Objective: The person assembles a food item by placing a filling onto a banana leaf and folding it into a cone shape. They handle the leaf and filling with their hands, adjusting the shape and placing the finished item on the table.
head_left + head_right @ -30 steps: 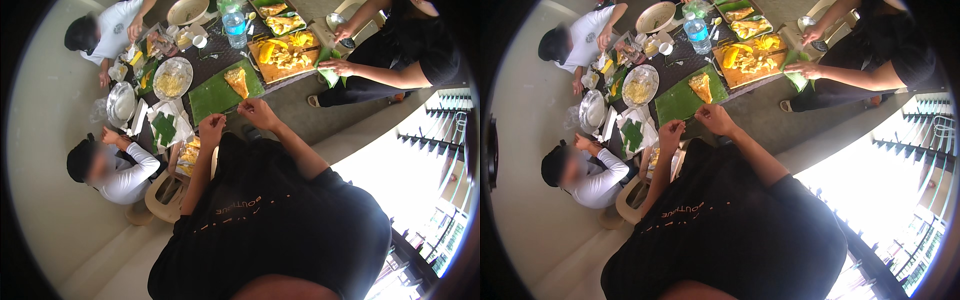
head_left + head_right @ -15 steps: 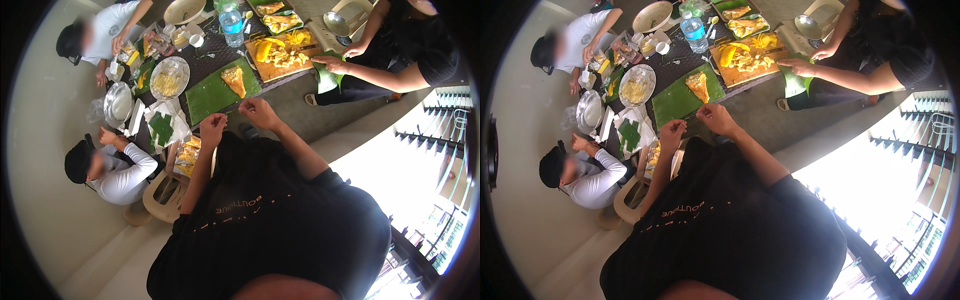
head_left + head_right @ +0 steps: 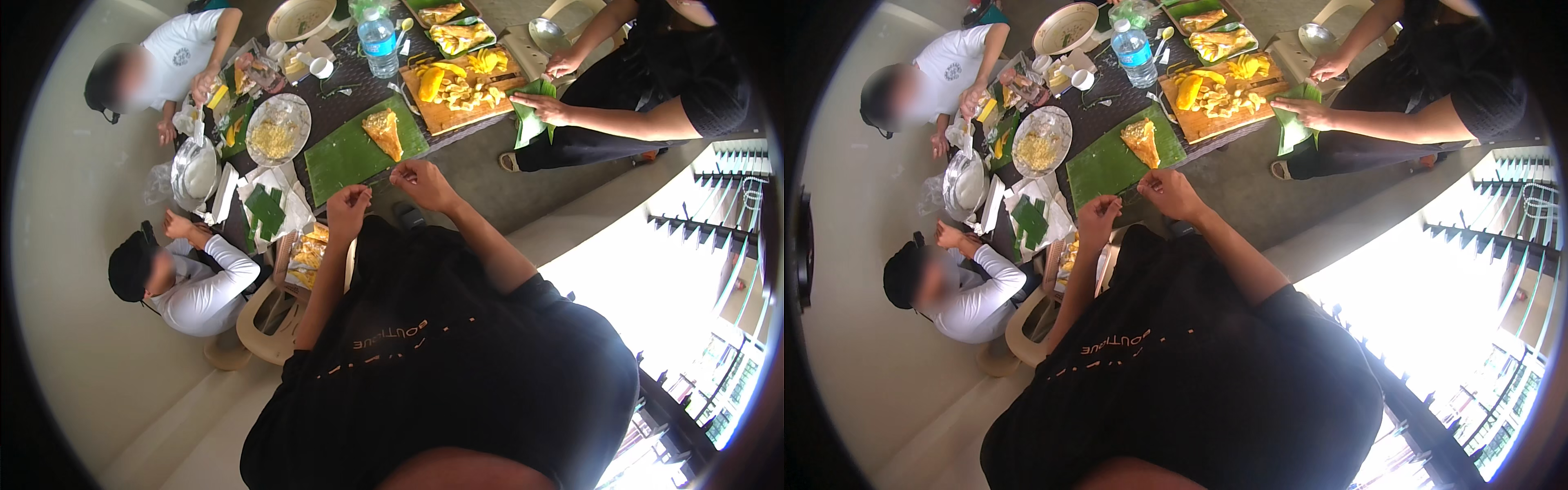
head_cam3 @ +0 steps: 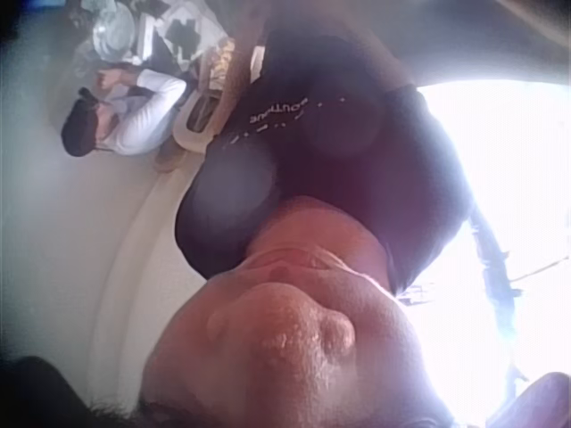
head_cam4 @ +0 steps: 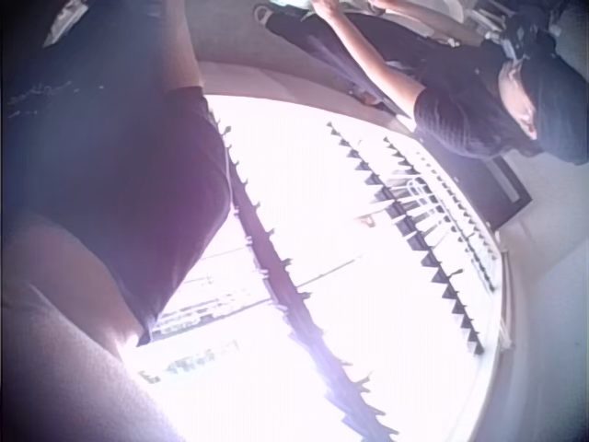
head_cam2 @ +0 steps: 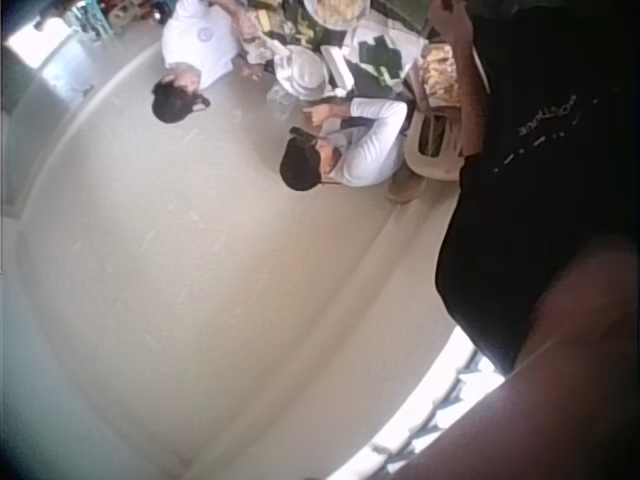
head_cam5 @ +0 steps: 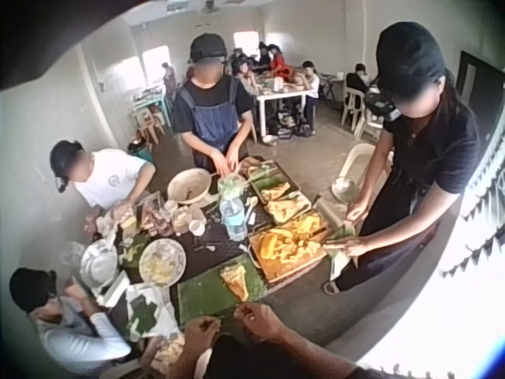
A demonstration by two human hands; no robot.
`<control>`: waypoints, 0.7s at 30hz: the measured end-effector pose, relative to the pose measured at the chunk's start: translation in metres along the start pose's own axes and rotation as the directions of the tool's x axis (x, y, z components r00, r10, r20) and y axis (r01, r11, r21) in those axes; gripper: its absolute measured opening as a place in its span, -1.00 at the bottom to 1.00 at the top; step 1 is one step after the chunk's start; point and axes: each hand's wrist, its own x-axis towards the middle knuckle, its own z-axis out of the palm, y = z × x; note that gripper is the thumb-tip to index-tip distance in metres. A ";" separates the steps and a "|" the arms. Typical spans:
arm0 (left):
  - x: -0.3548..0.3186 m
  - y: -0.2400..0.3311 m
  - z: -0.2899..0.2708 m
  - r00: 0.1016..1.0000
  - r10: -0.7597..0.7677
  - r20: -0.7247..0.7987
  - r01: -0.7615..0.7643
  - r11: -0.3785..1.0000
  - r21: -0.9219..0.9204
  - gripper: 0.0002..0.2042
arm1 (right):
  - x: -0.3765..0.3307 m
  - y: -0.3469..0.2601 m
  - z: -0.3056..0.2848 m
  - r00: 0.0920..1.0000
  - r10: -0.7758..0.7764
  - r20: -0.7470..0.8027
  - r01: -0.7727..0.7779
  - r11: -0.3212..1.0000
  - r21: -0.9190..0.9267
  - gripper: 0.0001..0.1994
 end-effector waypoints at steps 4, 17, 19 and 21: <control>-0.002 0.000 0.001 1.000 -0.008 -0.008 0.008 1.000 -0.004 -0.87 | 0.000 0.004 0.001 1.000 -0.020 -0.003 0.020 1.000 -0.012 -0.77; -0.002 -0.003 0.006 1.000 0.024 -0.005 -0.024 1.000 -0.007 -0.85 | -0.002 0.008 -0.001 0.999 -0.026 -0.023 0.026 1.000 0.002 -0.77; -0.001 -0.001 0.007 1.000 0.023 -0.006 -0.023 1.000 -0.006 -0.85 | -0.002 0.008 -0.002 0.999 -0.022 -0.027 0.022 1.000 0.009 -0.77; 0.000 0.002 0.008 1.000 0.026 -0.007 -0.026 1.000 -0.006 -0.85 | -0.002 0.008 -0.003 0.999 -0.018 -0.028 0.018 1.000 0.013 -0.77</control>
